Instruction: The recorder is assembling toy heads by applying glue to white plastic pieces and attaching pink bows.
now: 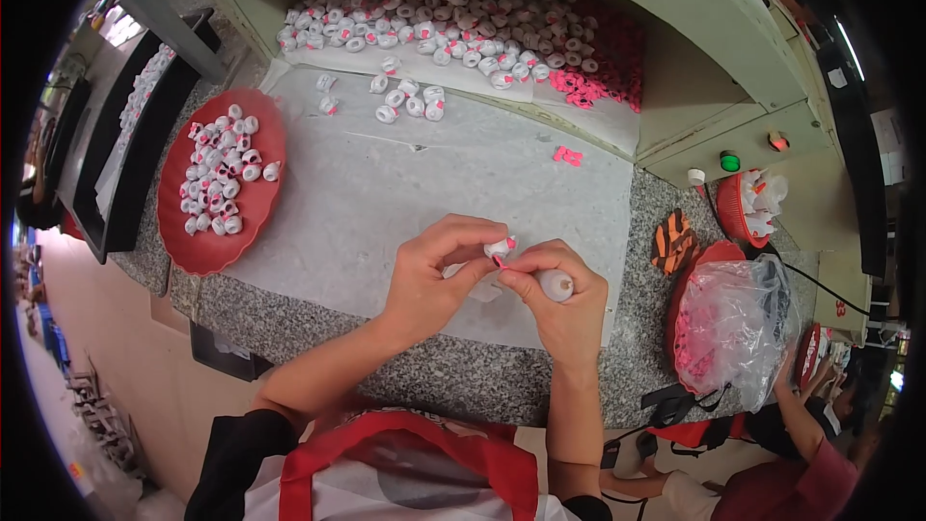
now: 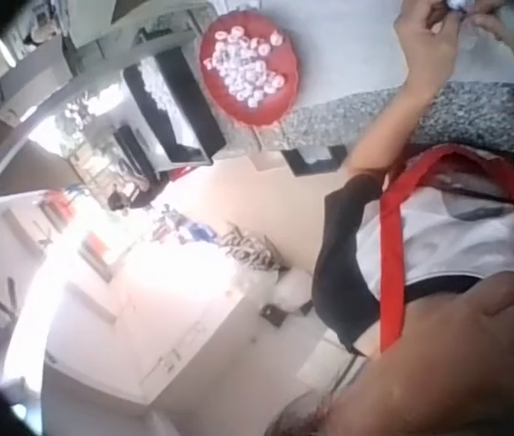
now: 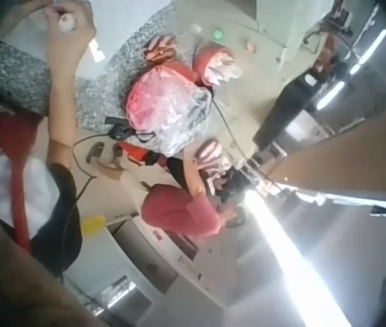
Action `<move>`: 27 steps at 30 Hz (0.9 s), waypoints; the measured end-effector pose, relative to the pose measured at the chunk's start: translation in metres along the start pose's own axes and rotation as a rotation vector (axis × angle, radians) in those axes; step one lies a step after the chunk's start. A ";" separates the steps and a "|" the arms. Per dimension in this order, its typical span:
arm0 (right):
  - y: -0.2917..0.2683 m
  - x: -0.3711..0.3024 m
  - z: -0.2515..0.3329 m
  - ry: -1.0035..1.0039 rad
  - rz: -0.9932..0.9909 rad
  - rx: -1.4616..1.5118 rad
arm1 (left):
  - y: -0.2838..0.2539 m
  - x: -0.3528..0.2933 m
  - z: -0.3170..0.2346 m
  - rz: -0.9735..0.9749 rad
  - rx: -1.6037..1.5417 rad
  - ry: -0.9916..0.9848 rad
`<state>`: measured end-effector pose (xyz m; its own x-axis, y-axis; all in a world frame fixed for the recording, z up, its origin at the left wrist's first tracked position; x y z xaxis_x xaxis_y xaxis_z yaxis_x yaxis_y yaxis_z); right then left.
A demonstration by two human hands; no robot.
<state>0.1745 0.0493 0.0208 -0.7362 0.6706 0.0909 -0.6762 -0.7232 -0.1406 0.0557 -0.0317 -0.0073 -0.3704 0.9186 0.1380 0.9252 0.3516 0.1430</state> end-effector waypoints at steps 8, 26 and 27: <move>-0.008 -0.001 -0.002 0.220 -0.102 0.036 | 0.003 -0.002 -0.010 0.089 -0.055 -0.002; 0.001 0.000 -0.006 0.215 -0.027 0.086 | 0.002 -0.005 0.000 0.002 -0.137 -0.049; 0.001 0.000 -0.009 0.217 -0.028 0.088 | 0.003 -0.005 -0.001 0.003 -0.136 -0.052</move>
Point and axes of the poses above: each hand's wrist, its own x-axis towards the middle knuckle, its own y-axis out of the palm, z = x × y, the point moved 2 cm from there along x, towards the middle knuckle, and after that the axes turned 7 degrees about z, right-handed, at the moved point
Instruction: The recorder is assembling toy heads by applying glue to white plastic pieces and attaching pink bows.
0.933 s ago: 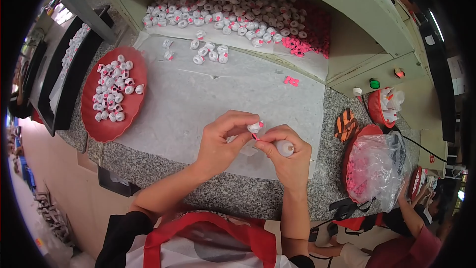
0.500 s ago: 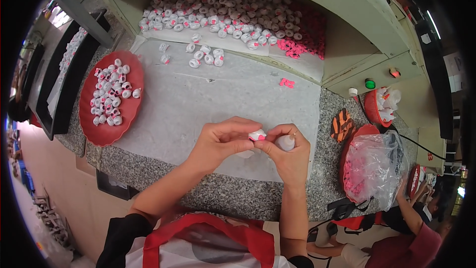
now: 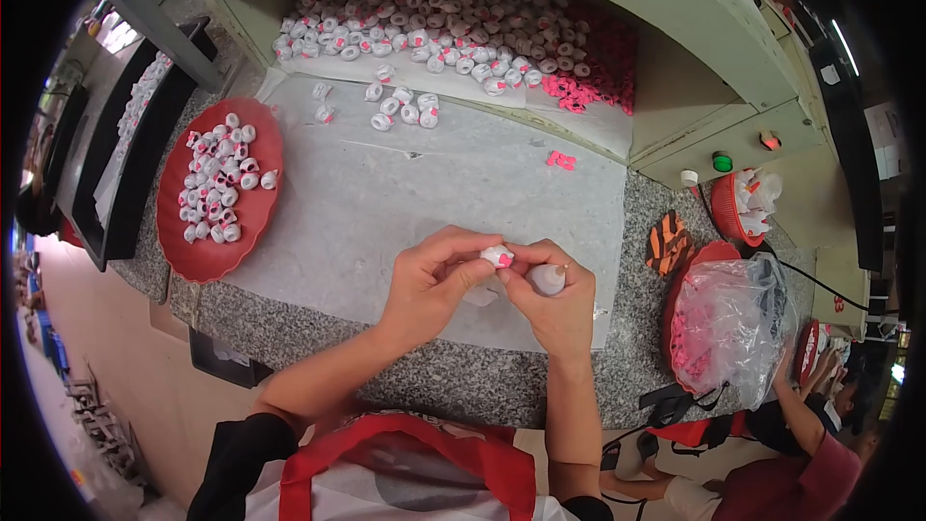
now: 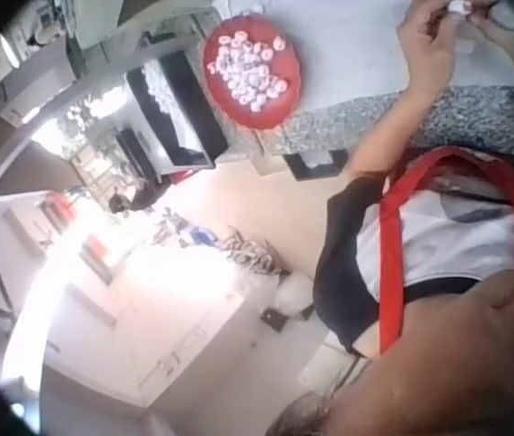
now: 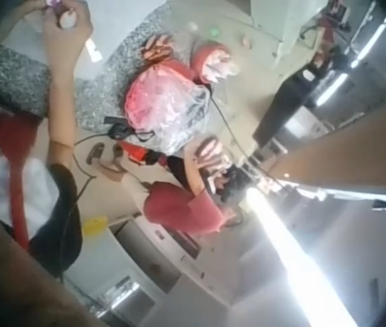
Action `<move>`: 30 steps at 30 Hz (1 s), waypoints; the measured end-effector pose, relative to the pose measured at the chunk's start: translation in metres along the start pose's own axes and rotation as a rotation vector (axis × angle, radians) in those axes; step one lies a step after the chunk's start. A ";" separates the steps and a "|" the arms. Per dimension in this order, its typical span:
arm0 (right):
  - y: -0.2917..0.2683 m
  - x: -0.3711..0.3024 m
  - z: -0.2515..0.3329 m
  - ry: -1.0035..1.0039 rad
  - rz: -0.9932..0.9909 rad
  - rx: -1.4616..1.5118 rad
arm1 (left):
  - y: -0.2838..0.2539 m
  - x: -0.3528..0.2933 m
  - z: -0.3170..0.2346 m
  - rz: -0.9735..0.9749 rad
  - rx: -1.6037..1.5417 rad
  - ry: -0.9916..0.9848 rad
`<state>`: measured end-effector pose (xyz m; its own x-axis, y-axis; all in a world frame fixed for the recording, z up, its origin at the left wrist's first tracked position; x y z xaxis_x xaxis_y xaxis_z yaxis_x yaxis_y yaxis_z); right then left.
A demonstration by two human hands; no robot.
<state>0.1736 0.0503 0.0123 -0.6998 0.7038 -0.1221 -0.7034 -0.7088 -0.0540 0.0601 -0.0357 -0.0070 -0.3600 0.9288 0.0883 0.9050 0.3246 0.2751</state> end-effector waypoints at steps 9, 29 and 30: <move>0.004 -0.001 0.003 -0.269 0.017 -0.140 | -0.008 0.003 0.002 -0.035 -0.296 -0.327; -0.015 0.003 -0.010 -0.033 0.108 0.267 | 0.005 0.004 -0.002 0.110 -0.061 -0.084; -0.016 0.004 -0.013 0.026 0.078 0.200 | 0.010 0.006 -0.003 0.048 -0.048 -0.102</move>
Point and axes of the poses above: each hand's wrist, its own x-axis towards the middle knuckle, its own y-axis out of the palm, z = x × y, the point moved 2 cm from there along x, towards the middle knuckle, and after that the axes turned 7 degrees about z, right-handed, at the moved point
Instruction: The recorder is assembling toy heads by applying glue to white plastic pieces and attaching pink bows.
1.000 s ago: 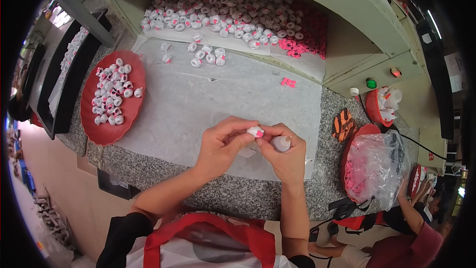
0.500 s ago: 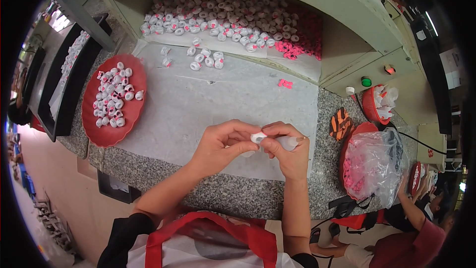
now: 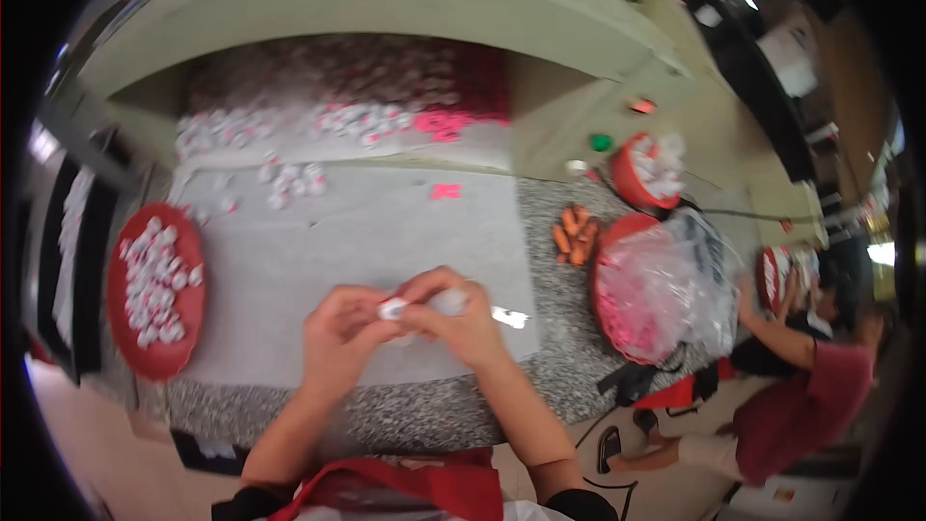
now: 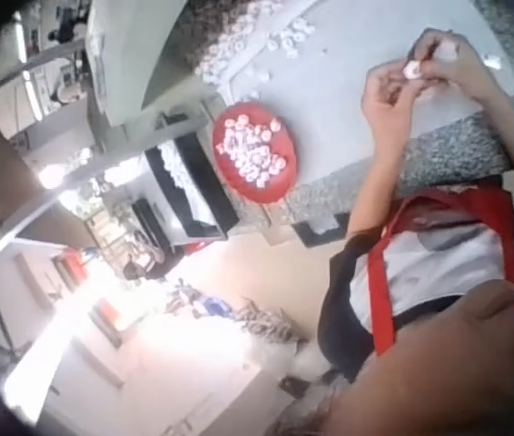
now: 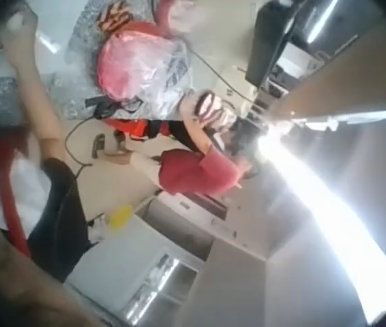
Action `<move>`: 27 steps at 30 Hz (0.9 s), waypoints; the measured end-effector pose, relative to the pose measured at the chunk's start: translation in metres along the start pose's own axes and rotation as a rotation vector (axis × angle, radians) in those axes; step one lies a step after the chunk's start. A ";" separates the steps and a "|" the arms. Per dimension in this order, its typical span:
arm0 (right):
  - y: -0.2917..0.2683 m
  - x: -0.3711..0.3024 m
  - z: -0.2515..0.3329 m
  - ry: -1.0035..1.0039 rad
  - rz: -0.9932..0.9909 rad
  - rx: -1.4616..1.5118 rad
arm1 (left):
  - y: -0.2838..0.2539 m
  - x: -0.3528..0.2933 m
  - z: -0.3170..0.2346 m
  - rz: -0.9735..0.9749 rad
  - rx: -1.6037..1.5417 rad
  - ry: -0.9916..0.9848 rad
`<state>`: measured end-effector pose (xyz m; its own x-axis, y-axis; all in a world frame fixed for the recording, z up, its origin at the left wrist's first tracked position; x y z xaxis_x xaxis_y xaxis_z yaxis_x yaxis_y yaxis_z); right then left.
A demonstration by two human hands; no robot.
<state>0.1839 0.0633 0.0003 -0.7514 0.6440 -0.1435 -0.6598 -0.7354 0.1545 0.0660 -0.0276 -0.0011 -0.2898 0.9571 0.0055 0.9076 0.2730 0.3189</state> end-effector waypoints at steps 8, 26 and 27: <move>0.014 0.002 0.004 -0.067 0.099 0.260 | -0.009 -0.005 0.003 -0.101 0.145 0.071; 0.014 0.007 -0.007 -0.014 -0.007 0.052 | -0.005 0.001 -0.001 -0.147 0.163 -0.057; 0.014 0.006 -0.004 -0.007 -0.042 0.063 | 0.000 0.006 -0.002 -0.154 0.138 -0.042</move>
Point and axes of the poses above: each hand's wrist, its own x-axis towards the middle knuckle, its own y-axis out of the palm, z = x × y, the point moved 2 cm from there along x, towards the middle knuckle, and after that the axes turned 7 degrees about z, right-handed, at the moved point
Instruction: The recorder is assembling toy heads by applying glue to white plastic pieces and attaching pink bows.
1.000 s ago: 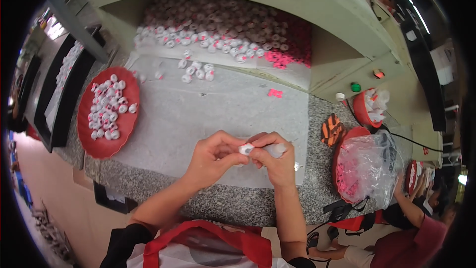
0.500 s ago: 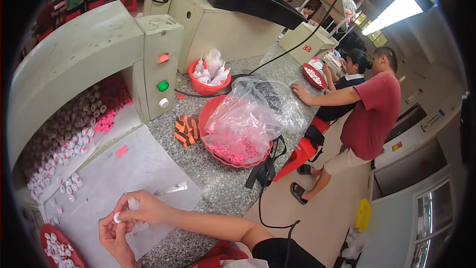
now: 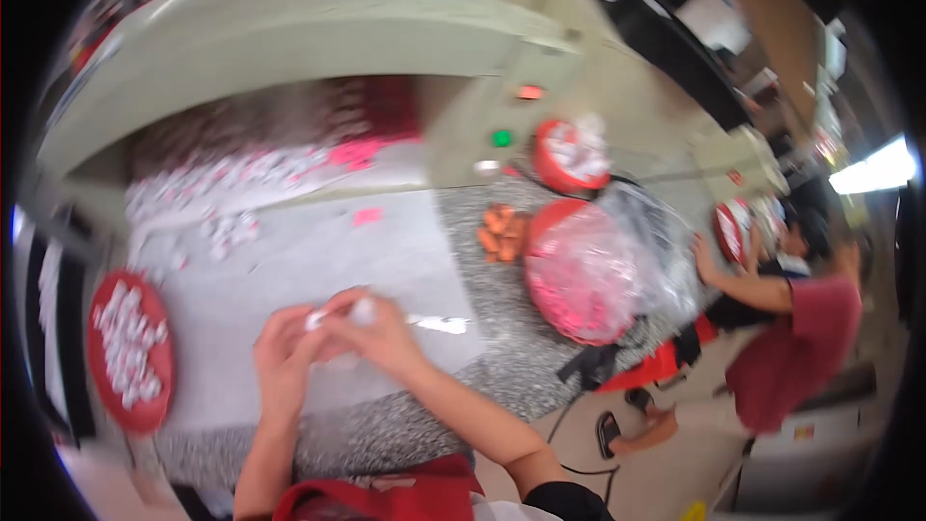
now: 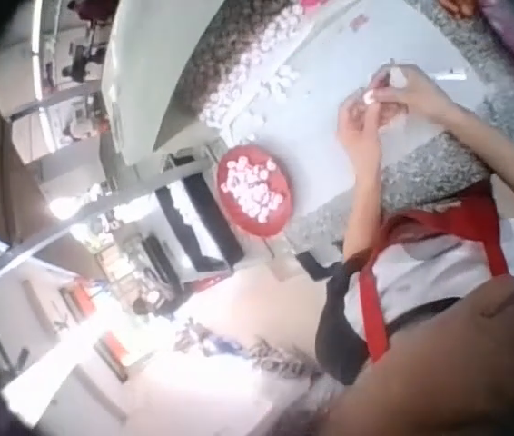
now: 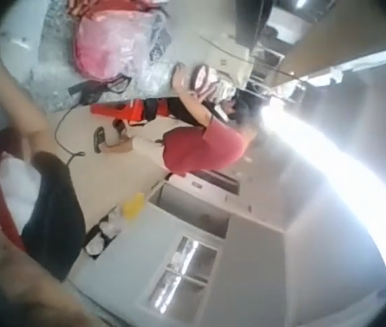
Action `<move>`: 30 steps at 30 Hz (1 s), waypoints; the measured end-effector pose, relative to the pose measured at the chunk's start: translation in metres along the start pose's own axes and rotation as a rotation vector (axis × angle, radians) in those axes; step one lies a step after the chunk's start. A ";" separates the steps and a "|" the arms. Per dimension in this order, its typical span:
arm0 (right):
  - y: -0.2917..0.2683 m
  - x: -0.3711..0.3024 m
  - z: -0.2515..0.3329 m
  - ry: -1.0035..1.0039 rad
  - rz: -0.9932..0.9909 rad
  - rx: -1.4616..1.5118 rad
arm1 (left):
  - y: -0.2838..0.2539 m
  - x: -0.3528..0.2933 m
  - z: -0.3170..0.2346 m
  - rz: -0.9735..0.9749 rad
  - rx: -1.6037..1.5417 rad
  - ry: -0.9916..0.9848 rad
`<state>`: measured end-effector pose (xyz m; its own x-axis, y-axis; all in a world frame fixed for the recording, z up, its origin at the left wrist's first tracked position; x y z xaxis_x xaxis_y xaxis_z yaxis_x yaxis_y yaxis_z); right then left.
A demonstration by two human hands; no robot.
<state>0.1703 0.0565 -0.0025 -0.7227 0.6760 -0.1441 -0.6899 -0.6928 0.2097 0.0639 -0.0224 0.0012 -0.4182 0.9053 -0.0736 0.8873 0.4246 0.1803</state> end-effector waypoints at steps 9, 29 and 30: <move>0.020 -0.003 -0.009 -0.018 -0.162 -0.110 | -0.037 -0.013 0.001 0.115 0.100 0.091; -0.003 -0.012 0.015 -0.090 -0.203 -0.096 | -0.205 0.112 -0.034 -0.679 1.891 0.053; 0.001 -0.014 0.018 -0.071 -0.153 -0.069 | -0.217 0.117 -0.039 -0.634 1.954 -0.041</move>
<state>0.1805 0.0513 0.0167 -0.6059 0.7893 -0.0997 -0.7947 -0.5944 0.1232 -0.1856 -0.0087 -0.0083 -0.7069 0.6466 0.2867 -0.3490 0.0337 -0.9365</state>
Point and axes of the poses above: each hand's wrist, its own x-axis towards the middle knuckle, its own y-axis out of the palm, z = x × y, the point moved 2 cm from there along x, towards the middle knuckle, and after that the axes turned 7 degrees about z, right-handed, at the moved point
